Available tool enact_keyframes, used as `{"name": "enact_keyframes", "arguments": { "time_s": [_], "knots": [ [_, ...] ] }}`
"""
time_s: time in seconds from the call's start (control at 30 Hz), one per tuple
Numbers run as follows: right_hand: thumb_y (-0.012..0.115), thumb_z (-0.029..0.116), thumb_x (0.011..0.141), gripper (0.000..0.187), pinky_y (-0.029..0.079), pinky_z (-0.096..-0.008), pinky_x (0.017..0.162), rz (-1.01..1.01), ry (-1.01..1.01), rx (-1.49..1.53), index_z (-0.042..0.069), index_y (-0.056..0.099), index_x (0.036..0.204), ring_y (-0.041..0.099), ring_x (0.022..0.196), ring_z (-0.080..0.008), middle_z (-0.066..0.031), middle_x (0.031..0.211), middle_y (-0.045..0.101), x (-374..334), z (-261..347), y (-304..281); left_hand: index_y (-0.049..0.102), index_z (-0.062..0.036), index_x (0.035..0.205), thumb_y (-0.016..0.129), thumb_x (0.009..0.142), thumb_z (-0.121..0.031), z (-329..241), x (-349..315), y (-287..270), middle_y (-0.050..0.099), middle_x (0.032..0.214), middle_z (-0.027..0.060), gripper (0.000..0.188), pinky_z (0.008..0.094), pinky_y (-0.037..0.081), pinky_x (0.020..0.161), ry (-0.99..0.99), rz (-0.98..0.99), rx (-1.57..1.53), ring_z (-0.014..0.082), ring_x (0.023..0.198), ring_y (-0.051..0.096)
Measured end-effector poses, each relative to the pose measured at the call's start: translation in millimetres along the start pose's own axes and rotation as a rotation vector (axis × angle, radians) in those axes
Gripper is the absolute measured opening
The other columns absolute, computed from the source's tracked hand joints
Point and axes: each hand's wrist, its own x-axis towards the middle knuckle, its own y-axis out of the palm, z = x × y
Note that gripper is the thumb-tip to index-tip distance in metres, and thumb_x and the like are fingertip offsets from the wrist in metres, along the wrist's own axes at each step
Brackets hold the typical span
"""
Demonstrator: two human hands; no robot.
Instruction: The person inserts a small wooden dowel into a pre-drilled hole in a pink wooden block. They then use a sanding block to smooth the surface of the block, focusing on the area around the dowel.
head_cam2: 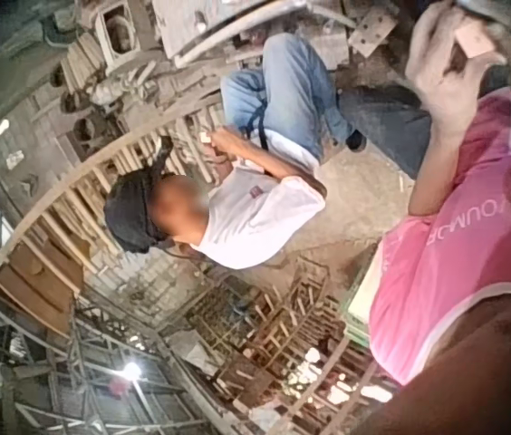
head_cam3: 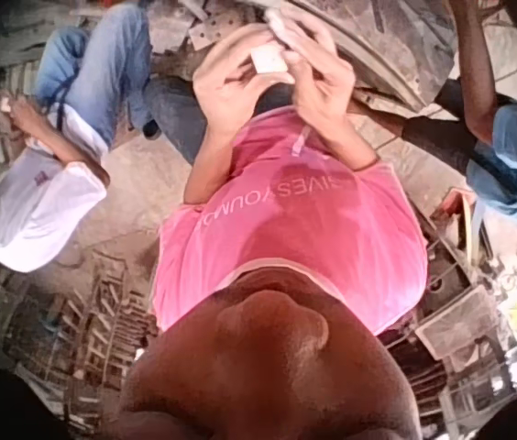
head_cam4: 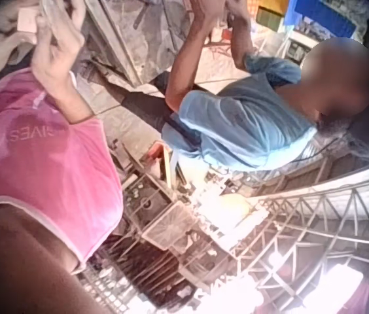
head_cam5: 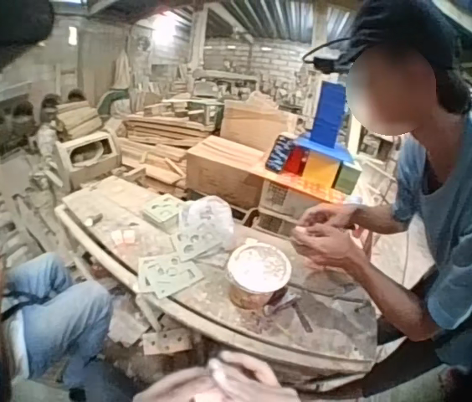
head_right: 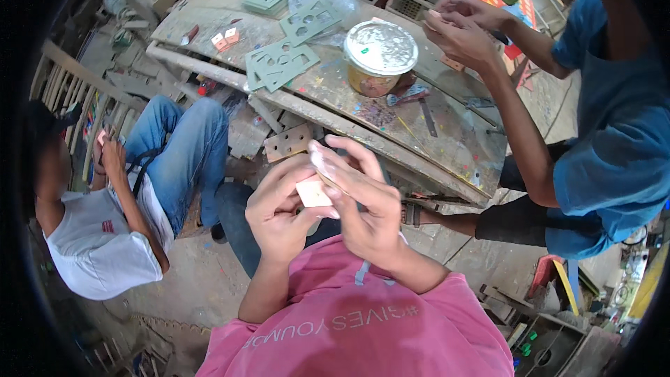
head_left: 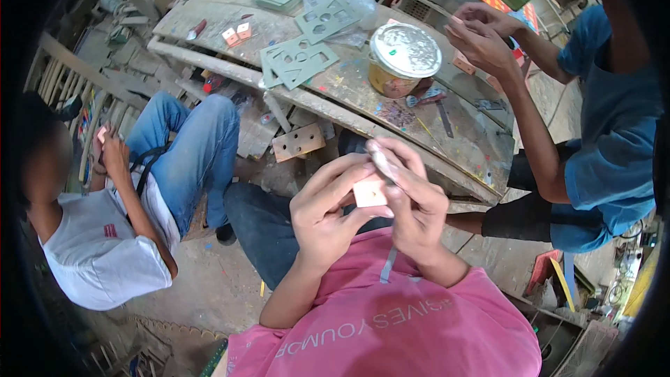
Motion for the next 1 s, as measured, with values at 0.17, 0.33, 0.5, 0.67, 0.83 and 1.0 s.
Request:
{"name": "enact_keyframes", "arguments": {
  "time_s": [0.17, 0.33, 0.5, 0.67, 0.83, 1.0],
  "knots": [
    [0.050, 0.011, 0.095, 0.032, 0.036, -0.0427, 0.103, 0.052, 0.087, 0.115, -0.004, 0.057, 0.123, 0.045, 0.126, -0.0351, -0.0187, 0.129, 0.056, -1.4, -8.9, 13.2, 0.061, 0.0059, 0.109, 0.067, 0.076, 0.000, 7.4, -5.9, -15.2, 0.063, 0.107, 0.0195, 0.033, 0.0365, 0.051, 0.082, 0.079, -0.055, 0.410, 0.0310, 0.094, 0.064],
    [0.049, 0.012, 0.096, 0.033, 0.030, -0.0441, 0.106, 0.027, 0.109, 0.120, -0.004, 0.056, 0.125, 0.038, 0.133, -0.0376, -0.0189, 0.130, 0.056, -8.5, -14.9, 15.6, 0.058, 0.0068, 0.110, 0.065, 0.082, -0.004, 14.3, -9.0, -7.5, 0.061, 0.106, 0.0162, 0.031, 0.0313, 0.050, 0.081, 0.053, -0.105, 0.294, 0.0236, 0.095, 0.062],
    [0.049, 0.014, 0.096, 0.032, 0.024, -0.0450, 0.107, -0.023, 0.041, 0.026, 0.001, 0.059, 0.124, 0.037, 0.135, -0.0377, -0.0184, 0.132, 0.055, -27.3, -20.9, 25.9, 0.055, 0.0091, 0.112, 0.065, 0.084, -0.004, 16.2, -6.3, -5.1, 0.056, 0.109, 0.0114, 0.032, 0.0270, 0.048, 0.079, -0.028, -0.216, 0.152, 0.0167, 0.095, 0.059],
    [0.043, 0.016, 0.099, 0.034, 0.020, -0.0421, 0.110, 0.019, 0.225, -0.006, -0.002, 0.057, 0.125, 0.029, 0.140, -0.0314, -0.0185, 0.138, 0.049, -18.2, -18.3, 11.3, 0.055, 0.0080, 0.114, 0.066, 0.084, -0.005, 25.4, -16.5, -0.2, 0.055, 0.109, 0.0155, 0.034, 0.0278, 0.049, 0.077, 0.080, -0.083, 0.301, 0.0203, 0.095, 0.060],
    [0.041, 0.021, 0.100, 0.036, 0.011, -0.0462, 0.110, -0.024, 0.258, 0.096, 0.004, 0.055, 0.129, 0.028, 0.141, -0.0285, -0.0110, 0.138, 0.051, -32.0, -19.6, 19.8, 0.055, 0.0083, 0.111, 0.066, 0.083, -0.005, 26.2, -13.3, 5.1, 0.055, 0.107, 0.0155, 0.033, 0.0302, 0.050, 0.077, 0.039, -0.181, 0.296, 0.0216, 0.093, 0.060],
    [0.041, 0.019, 0.101, 0.035, 0.012, -0.0428, 0.111, 0.024, 0.343, 0.070, 0.003, 0.056, 0.127, 0.029, 0.140, -0.0255, -0.0130, 0.140, 0.048, -28.8, -13.7, 15.3, 0.052, 0.0091, 0.113, 0.060, 0.085, -0.001, 33.9, -20.9, 2.3, 0.054, 0.106, 0.0123, 0.031, 0.0265, 0.048, 0.078, 0.047, -0.143, 0.375, 0.0181, 0.095, 0.059]
  ]
}}
